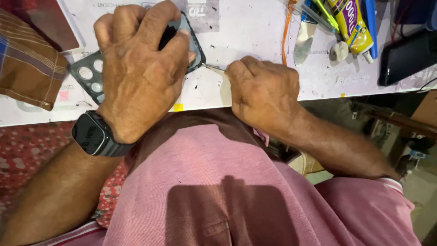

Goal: The person uses a metal prying tool to carefully separate the back cover from a smartphone chassis. They work along the edges and around the camera module, repeatedly inserting the tool to release adhesive or clips. The person occasionally lifts the cover to check progress before continuing to pry along different sides of the device.

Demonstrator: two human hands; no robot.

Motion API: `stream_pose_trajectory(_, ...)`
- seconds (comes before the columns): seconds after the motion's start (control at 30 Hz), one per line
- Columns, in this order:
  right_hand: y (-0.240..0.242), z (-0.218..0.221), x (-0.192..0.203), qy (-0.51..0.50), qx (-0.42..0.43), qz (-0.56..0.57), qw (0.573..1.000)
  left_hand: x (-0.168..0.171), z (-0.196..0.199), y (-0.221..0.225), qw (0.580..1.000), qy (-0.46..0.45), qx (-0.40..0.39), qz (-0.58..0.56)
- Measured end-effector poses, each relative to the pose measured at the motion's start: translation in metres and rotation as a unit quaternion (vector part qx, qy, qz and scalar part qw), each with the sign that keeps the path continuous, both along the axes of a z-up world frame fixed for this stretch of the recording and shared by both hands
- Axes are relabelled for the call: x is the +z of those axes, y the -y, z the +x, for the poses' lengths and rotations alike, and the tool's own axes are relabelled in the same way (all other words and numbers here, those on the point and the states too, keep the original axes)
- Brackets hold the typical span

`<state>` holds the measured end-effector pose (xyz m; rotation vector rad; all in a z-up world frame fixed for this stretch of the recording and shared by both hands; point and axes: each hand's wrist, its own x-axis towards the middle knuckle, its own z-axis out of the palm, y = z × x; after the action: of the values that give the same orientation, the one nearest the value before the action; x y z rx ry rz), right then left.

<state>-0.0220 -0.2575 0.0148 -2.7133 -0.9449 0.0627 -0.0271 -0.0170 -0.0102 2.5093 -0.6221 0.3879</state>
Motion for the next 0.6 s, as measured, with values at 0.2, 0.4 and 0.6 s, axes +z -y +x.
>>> stream_pose_trajectory(0.2, -0.003, -0.003, 0.001, -0.009, 0.003, 0.017, 1.0, -0.004, 0.0, 0.0, 1.0, 0.004, -0.002, 0.012)
stream_pose_trajectory(0.4, -0.005, 0.006, 0.0, 0.005, -0.006, 0.011, 1.0, -0.003, 0.003, -0.003, 1.0, 0.008, -0.002, 0.019)
stream_pose_trajectory(0.6, 0.001, 0.007, 0.0, -0.005, 0.005, 0.027, 1.0, -0.004, 0.0, -0.001, 1.0, 0.01, -0.003, 0.01)
